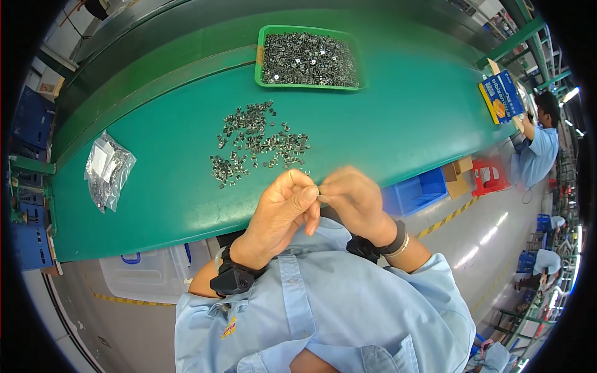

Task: The person picks up a metal clip from a pile on the table, joins it with another small part, and places the assembly into a green tray, repeating the process.

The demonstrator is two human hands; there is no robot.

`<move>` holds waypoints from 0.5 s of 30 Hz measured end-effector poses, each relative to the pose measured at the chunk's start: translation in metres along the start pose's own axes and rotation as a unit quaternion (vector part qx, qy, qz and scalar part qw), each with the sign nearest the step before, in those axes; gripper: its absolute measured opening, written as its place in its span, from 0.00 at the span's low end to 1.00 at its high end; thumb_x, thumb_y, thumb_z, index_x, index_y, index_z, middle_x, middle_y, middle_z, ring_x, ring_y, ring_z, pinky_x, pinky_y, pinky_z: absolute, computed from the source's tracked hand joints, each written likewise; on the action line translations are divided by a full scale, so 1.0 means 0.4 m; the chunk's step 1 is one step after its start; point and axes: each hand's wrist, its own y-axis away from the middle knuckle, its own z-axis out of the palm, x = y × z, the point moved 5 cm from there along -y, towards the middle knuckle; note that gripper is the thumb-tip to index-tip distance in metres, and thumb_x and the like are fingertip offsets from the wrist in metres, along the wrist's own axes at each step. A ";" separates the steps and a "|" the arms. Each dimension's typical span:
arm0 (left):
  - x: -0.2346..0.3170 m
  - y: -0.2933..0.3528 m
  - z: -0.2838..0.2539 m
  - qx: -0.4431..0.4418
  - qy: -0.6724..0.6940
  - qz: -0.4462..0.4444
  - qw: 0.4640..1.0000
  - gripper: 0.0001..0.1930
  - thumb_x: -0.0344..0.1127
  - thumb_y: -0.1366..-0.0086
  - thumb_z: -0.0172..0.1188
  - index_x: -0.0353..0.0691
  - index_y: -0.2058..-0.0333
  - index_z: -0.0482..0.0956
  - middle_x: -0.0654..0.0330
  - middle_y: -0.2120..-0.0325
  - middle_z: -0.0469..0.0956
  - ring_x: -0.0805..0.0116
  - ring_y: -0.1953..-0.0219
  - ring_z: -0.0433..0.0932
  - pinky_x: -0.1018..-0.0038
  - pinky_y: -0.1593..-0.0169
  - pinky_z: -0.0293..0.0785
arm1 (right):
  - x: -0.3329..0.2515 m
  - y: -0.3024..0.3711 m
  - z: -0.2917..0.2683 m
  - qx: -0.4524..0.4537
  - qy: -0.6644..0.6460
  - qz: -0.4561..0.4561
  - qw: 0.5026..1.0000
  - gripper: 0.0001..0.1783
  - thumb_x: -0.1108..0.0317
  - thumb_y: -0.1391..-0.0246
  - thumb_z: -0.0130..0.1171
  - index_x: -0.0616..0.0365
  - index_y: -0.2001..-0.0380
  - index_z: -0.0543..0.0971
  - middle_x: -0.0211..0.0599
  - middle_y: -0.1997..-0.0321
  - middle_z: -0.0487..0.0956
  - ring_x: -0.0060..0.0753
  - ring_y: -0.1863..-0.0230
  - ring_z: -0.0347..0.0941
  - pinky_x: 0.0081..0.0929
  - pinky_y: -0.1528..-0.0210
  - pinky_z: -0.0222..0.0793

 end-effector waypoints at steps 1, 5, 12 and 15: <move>0.000 0.000 0.001 0.000 0.000 0.000 1.000 0.10 0.41 0.33 0.49 0.40 0.66 0.66 0.61 0.82 0.72 0.70 0.86 0.68 0.74 0.80 0.64 | 0.003 0.002 0.001 0.000 0.000 0.000 1.000 0.08 0.80 0.54 0.60 0.59 0.70 0.74 0.36 0.72 0.76 0.32 0.71 0.74 0.24 0.72 0.69; -0.005 0.001 0.001 0.013 0.048 -0.007 0.999 0.10 0.41 0.32 0.48 0.41 0.65 0.66 0.60 0.82 0.72 0.70 0.85 0.69 0.75 0.79 0.64 | 0.021 0.008 0.006 0.006 -0.032 0.038 0.999 0.07 0.77 0.52 0.60 0.56 0.69 0.73 0.34 0.70 0.76 0.31 0.70 0.72 0.24 0.69 0.67; 0.000 0.001 0.002 0.014 0.025 0.004 1.000 0.09 0.41 0.32 0.47 0.41 0.64 0.66 0.60 0.81 0.71 0.71 0.84 0.68 0.76 0.79 0.64 | 0.035 0.013 0.010 0.027 -0.075 0.086 0.993 0.07 0.79 0.52 0.59 0.58 0.70 0.73 0.35 0.70 0.76 0.29 0.69 0.71 0.23 0.68 0.68; -0.004 -0.004 -0.006 0.015 0.014 0.006 1.000 0.09 0.40 0.32 0.47 0.40 0.63 0.66 0.60 0.81 0.71 0.71 0.84 0.68 0.77 0.79 0.64 | 0.037 0.013 0.013 0.031 -0.061 0.090 0.994 0.07 0.79 0.52 0.60 0.58 0.69 0.73 0.35 0.70 0.76 0.29 0.69 0.71 0.23 0.68 0.68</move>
